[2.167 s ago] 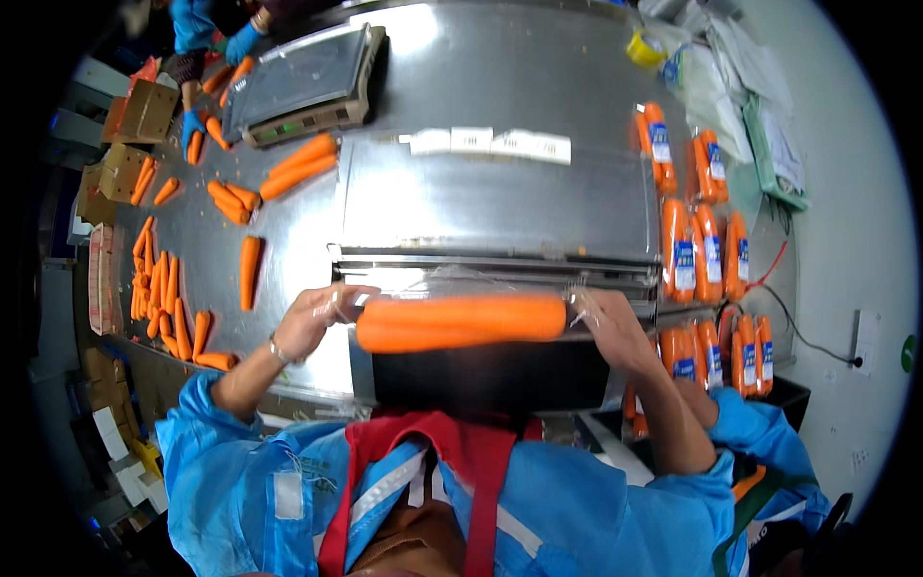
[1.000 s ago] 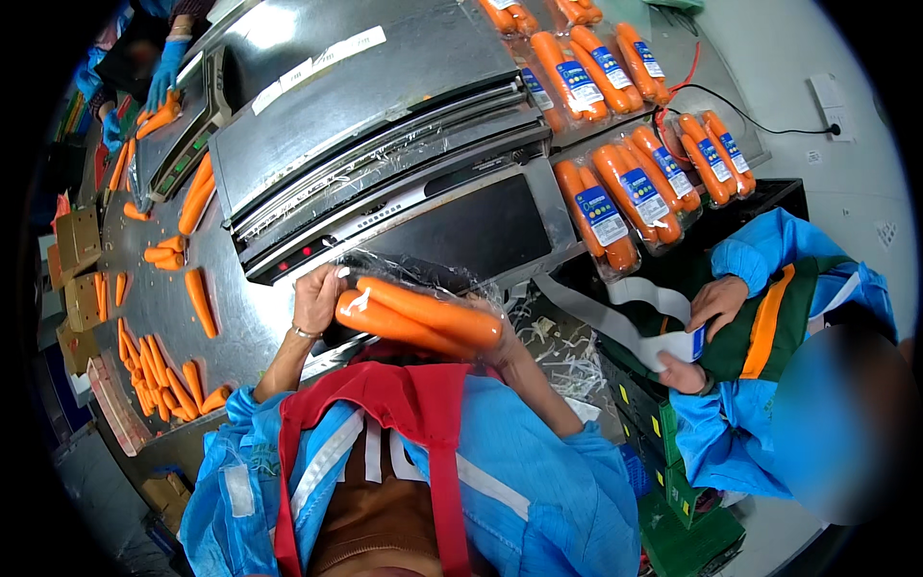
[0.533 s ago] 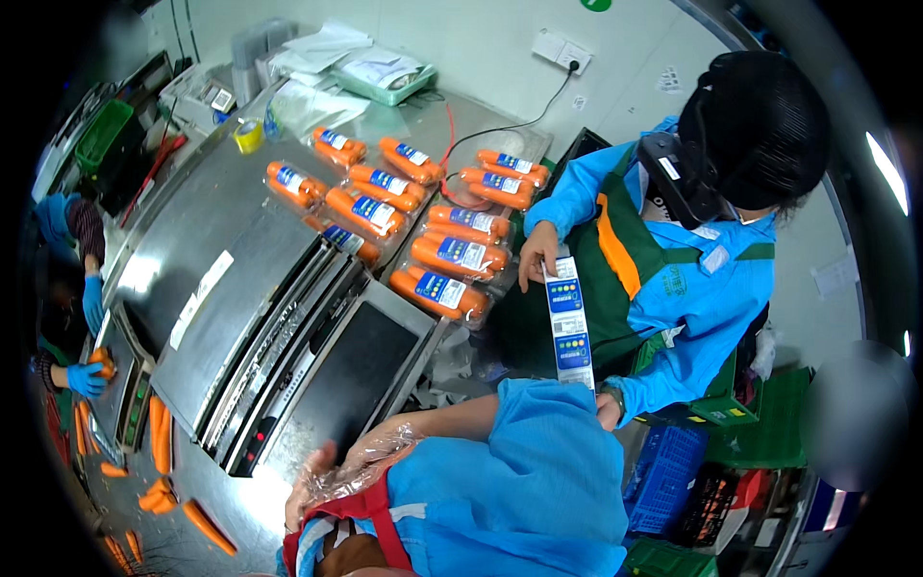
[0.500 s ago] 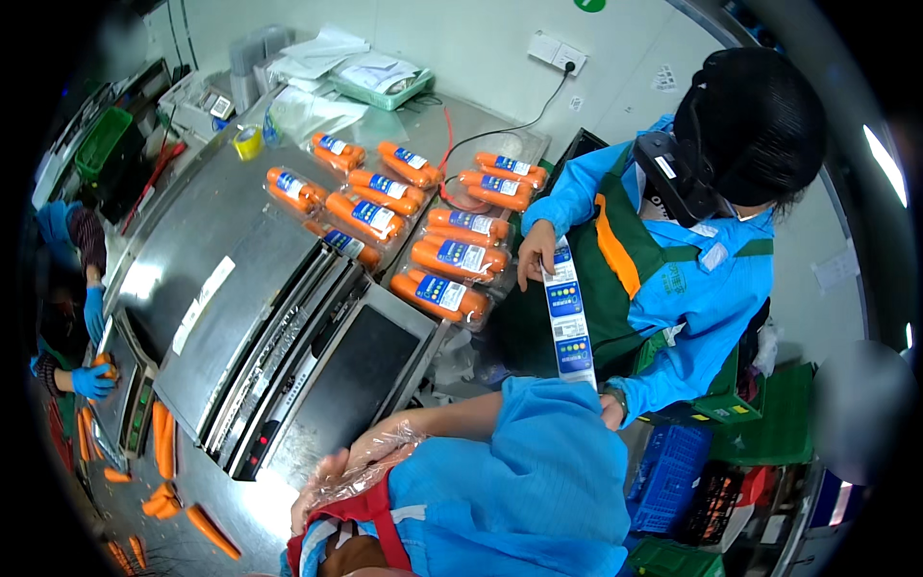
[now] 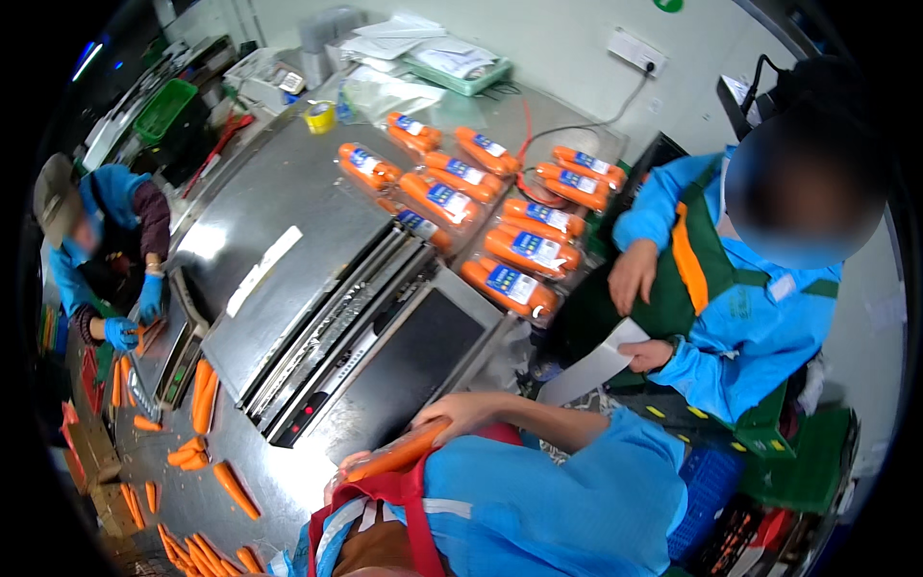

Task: The person places loose carrots onto a plastic film on a vacuum sealer, seals the package, and moves it to a stack. The person also uses a knife to trim the ends of carrots before packaging them.

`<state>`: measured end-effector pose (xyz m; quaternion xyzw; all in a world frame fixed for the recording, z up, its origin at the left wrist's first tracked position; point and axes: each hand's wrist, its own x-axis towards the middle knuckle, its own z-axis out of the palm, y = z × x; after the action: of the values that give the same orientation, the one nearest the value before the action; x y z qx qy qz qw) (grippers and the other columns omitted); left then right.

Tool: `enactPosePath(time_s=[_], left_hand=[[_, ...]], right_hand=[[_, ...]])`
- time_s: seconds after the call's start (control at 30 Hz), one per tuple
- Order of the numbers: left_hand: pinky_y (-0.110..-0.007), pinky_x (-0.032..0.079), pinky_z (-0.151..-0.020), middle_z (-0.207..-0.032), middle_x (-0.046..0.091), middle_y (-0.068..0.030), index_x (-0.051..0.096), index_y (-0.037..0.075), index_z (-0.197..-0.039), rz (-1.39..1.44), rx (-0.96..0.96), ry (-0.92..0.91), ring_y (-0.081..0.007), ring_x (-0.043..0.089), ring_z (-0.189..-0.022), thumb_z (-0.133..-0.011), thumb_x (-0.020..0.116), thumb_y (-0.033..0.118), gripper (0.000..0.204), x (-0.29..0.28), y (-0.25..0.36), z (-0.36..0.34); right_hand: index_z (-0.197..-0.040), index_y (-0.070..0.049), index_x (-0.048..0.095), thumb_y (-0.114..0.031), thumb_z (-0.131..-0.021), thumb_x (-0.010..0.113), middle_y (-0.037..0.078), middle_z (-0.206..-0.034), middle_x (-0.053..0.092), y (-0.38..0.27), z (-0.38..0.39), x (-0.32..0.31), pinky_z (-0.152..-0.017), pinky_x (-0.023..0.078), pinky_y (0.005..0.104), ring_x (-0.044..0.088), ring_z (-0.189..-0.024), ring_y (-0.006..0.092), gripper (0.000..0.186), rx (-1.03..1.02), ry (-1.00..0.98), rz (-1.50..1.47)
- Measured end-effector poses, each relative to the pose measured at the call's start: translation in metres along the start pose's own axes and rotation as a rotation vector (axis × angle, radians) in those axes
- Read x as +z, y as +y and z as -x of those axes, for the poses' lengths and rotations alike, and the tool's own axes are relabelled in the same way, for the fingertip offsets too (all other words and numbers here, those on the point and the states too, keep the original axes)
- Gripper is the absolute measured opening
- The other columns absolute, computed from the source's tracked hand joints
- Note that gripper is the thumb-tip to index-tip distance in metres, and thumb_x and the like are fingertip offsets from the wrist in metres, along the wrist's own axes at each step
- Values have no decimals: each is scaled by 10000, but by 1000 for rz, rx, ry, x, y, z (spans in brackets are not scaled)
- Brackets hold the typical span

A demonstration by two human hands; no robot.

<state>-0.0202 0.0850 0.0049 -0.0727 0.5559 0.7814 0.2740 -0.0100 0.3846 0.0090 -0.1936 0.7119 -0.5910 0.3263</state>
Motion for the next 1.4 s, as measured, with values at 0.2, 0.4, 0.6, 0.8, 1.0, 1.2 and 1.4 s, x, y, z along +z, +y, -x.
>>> enactPosePath(time_s=[0.2, 0.4, 0.6, 0.8, 1.0, 1.2, 1.4], left_hand=[[-334, 492, -722, -955, 609, -138, 494, -15, -1111, -48, 80, 59, -206, 610, -840, -894, 504, 259, 349, -11, -11, -2], [-340, 495, -737, -977, 611, -149, 478, -26, -1180, -335, 347, -73, -216, 615, -855, -925, 472, 293, 409, -1, 7, -52], [-352, 499, -774, -957, 634, -213, 301, -43, -1349, -315, 543, -351, -269, 638, -824, -949, 403, 302, 538, 79, 97, -81], [-285, 478, -750, -847, 664, -146, 525, -41, -1165, -432, 314, 13, -207, 643, -775, -842, 522, 67, 341, 53, 93, -78], [-276, 512, -653, -758, 647, -100, 543, -11, -1125, -406, 376, 575, -163, 633, -709, -899, 518, 183, 300, 34, 83, -59], [-278, 495, -697, -782, 640, -105, 554, -36, -1104, -413, 303, 874, -172, 634, -724, -881, 510, 131, 282, 38, 93, -37], [-281, 483, -748, -818, 646, -106, 570, -56, -1047, -446, 226, 901, -167, 625, -784, -879, 545, 139, 259, 55, 106, -59]], right_hand=[[-1126, -29, 538, -276, -812, 596, 116, -1111, 584, 55, 5, 44, -917, 435, 341, 561, -1030, 231, 404, -88, 446, -958], [-948, -50, 582, -183, -815, 573, 72, -988, 604, 45, 6, 39, -800, 481, 285, 581, -893, 159, 189, 75, 824, -1057], [-1162, -39, 519, -254, -879, 477, 136, -1162, 563, -12, 5, -111, -915, 452, 392, 556, -1061, 243, 358, -363, 977, -1206], [-1059, -83, 548, -250, -830, 554, 111, -1051, 600, 40, 50, -379, -739, 524, 479, 602, -948, 291, 283, -670, 1334, -1070], [-978, -43, 557, -265, -732, 615, 146, -965, 567, 100, 65, -514, -571, 519, 436, 587, -792, 309, 337, -359, 1922, -769], [-1044, 20, 548, -302, -702, 705, 147, -1021, 570, 169, 46, -588, -632, 500, 547, 582, -862, 327, 495, -34, 1866, -945], [-1055, 32, 533, -317, -779, 678, 122, -1019, 571, 263, 73, -665, -747, 497, 454, 566, -928, 268, 467, 566, 1717, -330]])
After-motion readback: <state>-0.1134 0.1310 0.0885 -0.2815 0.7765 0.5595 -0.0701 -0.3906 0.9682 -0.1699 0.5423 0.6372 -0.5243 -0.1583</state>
